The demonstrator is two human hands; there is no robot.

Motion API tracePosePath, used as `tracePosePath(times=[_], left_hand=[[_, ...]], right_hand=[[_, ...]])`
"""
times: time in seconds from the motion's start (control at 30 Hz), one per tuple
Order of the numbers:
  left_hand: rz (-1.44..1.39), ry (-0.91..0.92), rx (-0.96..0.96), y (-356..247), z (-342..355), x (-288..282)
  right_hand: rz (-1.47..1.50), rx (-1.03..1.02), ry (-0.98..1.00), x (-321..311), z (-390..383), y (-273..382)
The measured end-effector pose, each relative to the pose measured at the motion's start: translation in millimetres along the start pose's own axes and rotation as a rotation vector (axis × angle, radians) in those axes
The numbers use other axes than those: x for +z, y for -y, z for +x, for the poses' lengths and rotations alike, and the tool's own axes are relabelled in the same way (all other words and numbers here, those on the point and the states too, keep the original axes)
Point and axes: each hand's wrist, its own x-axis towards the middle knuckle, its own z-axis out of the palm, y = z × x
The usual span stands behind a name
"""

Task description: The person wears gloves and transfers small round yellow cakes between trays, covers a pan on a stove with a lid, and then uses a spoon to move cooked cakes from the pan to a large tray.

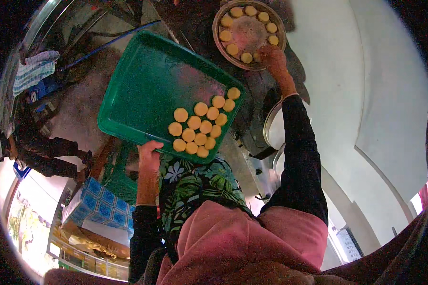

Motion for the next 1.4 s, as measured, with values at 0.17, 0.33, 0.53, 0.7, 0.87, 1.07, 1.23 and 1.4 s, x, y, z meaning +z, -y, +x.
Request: tracePosePath(times=[0.17,0.33,0.53,0.7,0.87,1.07,1.23,1.4], left_hand=[[0.070,0.002,0.026,6,-4,-1],[-0.238,0.009,-0.150,2,1,3],[0.223,-0.007,0.147,16,3,-8],[-0.096,-0.001,-0.039,-4,-2,11],[0.107,-0.021,0.068,-3,0,3],[0.233,0.056,0.303,8,1,-1],[0.214,0.040,0.152,8,2,-3],[0.053,-0.019,0.164,1,1,14]], right_hand=[[0.063,-0.038,-0.074,-1,-2,13],[-0.004,0.103,0.026,6,0,-5],[-0.022,0.019,-0.032,15,-5,-11],[-0.041,0.035,0.059,0,-3,1],[0.070,0.022,-0.198,-35,-15,42],[0.459,-0.484,0.097,-42,-59,179],[0.329,-0.523,0.127,-4,-74,192],[0.504,-0.418,0.075,2,-84,190]])
